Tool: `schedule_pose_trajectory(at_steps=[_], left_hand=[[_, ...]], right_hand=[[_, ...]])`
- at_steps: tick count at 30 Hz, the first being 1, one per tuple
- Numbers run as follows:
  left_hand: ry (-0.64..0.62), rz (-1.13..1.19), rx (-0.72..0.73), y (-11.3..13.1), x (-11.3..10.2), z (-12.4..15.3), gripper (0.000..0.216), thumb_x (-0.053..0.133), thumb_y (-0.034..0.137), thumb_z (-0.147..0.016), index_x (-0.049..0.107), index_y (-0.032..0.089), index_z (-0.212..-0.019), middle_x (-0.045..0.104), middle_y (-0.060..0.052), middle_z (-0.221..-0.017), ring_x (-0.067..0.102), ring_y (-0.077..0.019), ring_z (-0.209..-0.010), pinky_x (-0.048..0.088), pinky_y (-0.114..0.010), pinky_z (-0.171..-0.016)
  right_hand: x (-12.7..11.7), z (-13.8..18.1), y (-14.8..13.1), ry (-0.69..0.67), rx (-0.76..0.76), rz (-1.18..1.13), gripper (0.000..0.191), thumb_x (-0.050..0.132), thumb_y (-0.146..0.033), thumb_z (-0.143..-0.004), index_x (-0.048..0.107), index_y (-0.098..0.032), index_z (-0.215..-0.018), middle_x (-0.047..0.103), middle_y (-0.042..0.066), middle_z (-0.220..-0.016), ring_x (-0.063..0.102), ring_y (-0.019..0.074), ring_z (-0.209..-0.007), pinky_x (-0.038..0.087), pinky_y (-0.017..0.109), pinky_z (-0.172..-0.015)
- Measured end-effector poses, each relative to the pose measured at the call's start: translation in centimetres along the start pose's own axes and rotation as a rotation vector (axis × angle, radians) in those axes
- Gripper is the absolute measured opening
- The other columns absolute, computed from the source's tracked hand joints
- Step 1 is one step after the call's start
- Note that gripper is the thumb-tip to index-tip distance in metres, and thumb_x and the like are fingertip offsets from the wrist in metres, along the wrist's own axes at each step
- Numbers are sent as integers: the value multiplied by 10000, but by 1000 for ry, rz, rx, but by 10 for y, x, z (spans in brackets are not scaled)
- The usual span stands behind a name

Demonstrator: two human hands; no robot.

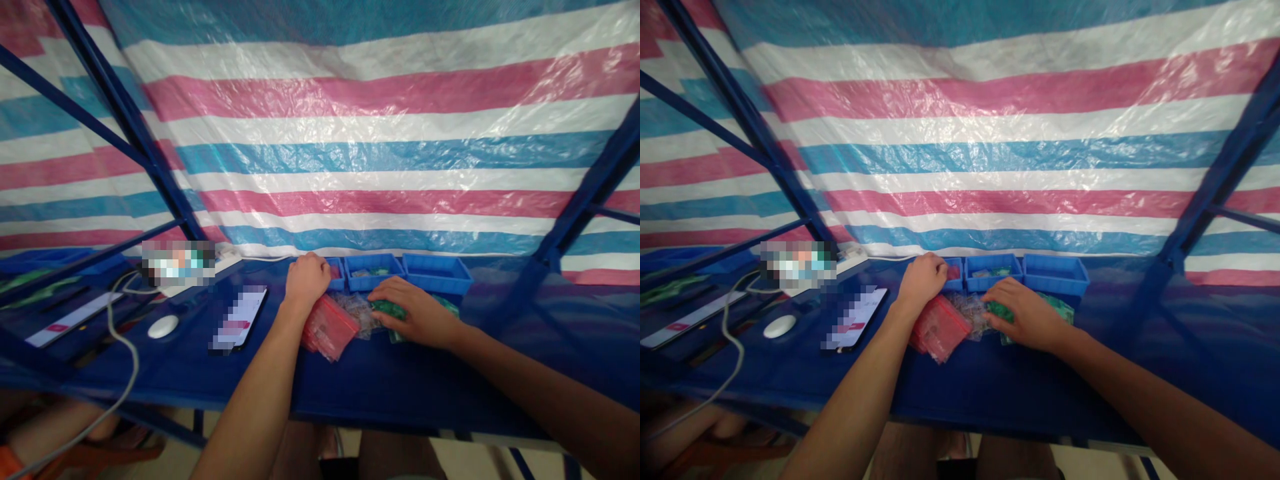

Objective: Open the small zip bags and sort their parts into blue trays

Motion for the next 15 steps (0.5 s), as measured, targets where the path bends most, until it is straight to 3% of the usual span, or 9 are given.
schedule_pose_trajectory(at_steps=[7,10,15], left_hand=[[-11,187,36,5,2,4,294,498,222,-964,791,225,-950,805,-89,-1047,730,-248,-1021,524,-319,-932],[44,275,109,13,-4,6,302,488,189,-955,788,220,-949,802,-78,-1044,727,-244,-1008,528,-322,-935],[93,436,304,39,-13,12,288,508,159,-940,789,210,-980,791,-73,-1038,705,-245,-1046,517,-360,-1029]], right_hand=[[31,3,-14,-136,-109,93,412,692,-306,-990,685,-261,-1400,717,96,-1408,594,320,-1382,470,537,-1185],[39,4,-17,-171,-130,108,311,662,-268,-1011,737,-274,-1313,773,58,-1314,657,297,-1306,474,522,-1176],[29,0,-20,-79,-128,142,214,627,-211,-1010,791,-260,-1139,813,85,-1132,729,279,-1110,532,493,-1073]])
Point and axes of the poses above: each hand's wrist, its own z-axis away from the middle knuckle, its own x-axis out of the palm, y = z × x, the point moved 10 cm from there along -z, towards the middle knuckle
